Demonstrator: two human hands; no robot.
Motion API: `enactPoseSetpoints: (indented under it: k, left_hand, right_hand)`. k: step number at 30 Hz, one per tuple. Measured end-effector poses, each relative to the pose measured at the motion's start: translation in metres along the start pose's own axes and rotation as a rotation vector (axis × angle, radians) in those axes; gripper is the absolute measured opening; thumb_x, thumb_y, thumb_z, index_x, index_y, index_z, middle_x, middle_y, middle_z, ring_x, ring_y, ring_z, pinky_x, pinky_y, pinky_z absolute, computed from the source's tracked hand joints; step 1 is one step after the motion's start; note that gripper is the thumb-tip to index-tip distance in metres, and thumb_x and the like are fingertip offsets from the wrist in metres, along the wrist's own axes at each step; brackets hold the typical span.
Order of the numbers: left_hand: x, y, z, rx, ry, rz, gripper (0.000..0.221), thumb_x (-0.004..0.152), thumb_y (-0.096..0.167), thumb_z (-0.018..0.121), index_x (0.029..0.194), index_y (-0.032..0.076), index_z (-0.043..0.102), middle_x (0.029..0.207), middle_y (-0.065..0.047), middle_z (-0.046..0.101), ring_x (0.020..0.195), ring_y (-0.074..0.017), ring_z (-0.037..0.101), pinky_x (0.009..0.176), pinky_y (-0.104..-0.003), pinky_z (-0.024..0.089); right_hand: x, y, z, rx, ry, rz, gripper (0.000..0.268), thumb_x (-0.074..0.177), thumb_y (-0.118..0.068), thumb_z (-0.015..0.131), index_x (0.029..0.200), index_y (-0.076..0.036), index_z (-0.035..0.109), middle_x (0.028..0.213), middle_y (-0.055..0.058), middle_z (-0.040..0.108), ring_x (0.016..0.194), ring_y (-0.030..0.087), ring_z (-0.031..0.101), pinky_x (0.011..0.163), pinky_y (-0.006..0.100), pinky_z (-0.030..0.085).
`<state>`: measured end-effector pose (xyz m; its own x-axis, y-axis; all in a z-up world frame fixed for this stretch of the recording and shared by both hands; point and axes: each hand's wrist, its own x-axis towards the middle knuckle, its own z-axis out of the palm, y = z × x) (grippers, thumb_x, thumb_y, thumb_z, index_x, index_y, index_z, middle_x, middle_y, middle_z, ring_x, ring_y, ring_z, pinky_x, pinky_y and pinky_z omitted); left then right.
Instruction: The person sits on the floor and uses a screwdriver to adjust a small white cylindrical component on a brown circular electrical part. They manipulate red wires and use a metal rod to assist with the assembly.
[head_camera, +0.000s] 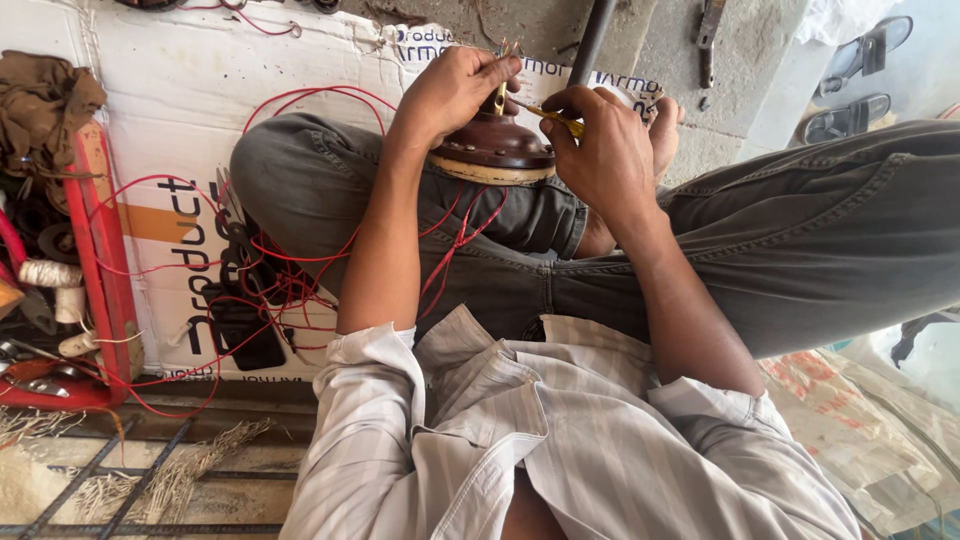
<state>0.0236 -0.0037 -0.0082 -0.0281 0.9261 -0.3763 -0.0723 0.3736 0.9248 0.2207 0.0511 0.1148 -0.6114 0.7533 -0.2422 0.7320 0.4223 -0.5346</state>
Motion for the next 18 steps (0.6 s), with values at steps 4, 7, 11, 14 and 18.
enactPoseSetpoints:
  k: [4,7,11,14,18]
  left_hand:
    - [-0.001,0.004,0.001,0.222,0.092,0.059,0.046,0.102,0.046,0.065,0.089,0.005,0.080,0.055,-0.005,0.055,0.054,-0.0098,0.050,0.056,-0.032,0.044]
    - [-0.005,0.010,0.001,0.239,0.116,0.036,0.047,0.099,0.048,0.066,0.086,0.005,0.080,0.053,-0.005,0.053,0.052,-0.0109,0.049,0.054,-0.033,0.043]
    - [-0.003,0.007,0.001,0.271,0.150,0.060,0.047,0.098,0.049,0.068,0.084,0.006,0.080,0.054,-0.008,0.055,0.052,-0.0145,0.053,0.056,-0.034,0.045]
    - [0.001,-0.008,0.003,0.341,0.213,0.066,0.048,0.094,0.051,0.071,0.084,0.005,0.079,0.056,-0.010,0.058,0.052,-0.0167,0.056,0.057,-0.036,0.046]
    - [0.007,-0.018,0.005,0.357,0.242,0.163,0.045,0.094,0.047,0.074,0.088,0.003,0.077,0.063,-0.013,0.061,0.057,-0.0185,0.059,0.059,-0.039,0.047]
  right_hand:
    - [0.002,-0.006,0.000,0.055,0.024,-0.060,0.020,0.096,-0.016,0.074,0.106,0.001,0.077,0.097,0.018,0.077,0.084,0.030,0.075,0.078,0.040,0.058]
    - [0.004,-0.011,-0.001,0.075,0.006,-0.037,0.020,0.097,-0.017,0.072,0.104,0.001,0.078,0.093,0.018,0.077,0.078,0.029,0.076,0.075,0.038,0.059]
    - [0.006,-0.014,0.002,0.060,0.018,-0.036,0.020,0.097,-0.018,0.073,0.102,0.001,0.079,0.091,0.018,0.078,0.076,0.028,0.077,0.074,0.036,0.059]
    - [0.007,-0.012,0.008,0.045,0.038,-0.076,0.018,0.096,-0.016,0.074,0.101,0.001,0.080,0.093,0.018,0.078,0.078,0.028,0.077,0.076,0.035,0.060]
    - [0.012,-0.009,0.008,-0.008,0.033,-0.079,0.017,0.096,-0.016,0.076,0.103,-0.001,0.079,0.095,0.016,0.079,0.079,0.026,0.077,0.077,0.035,0.061]
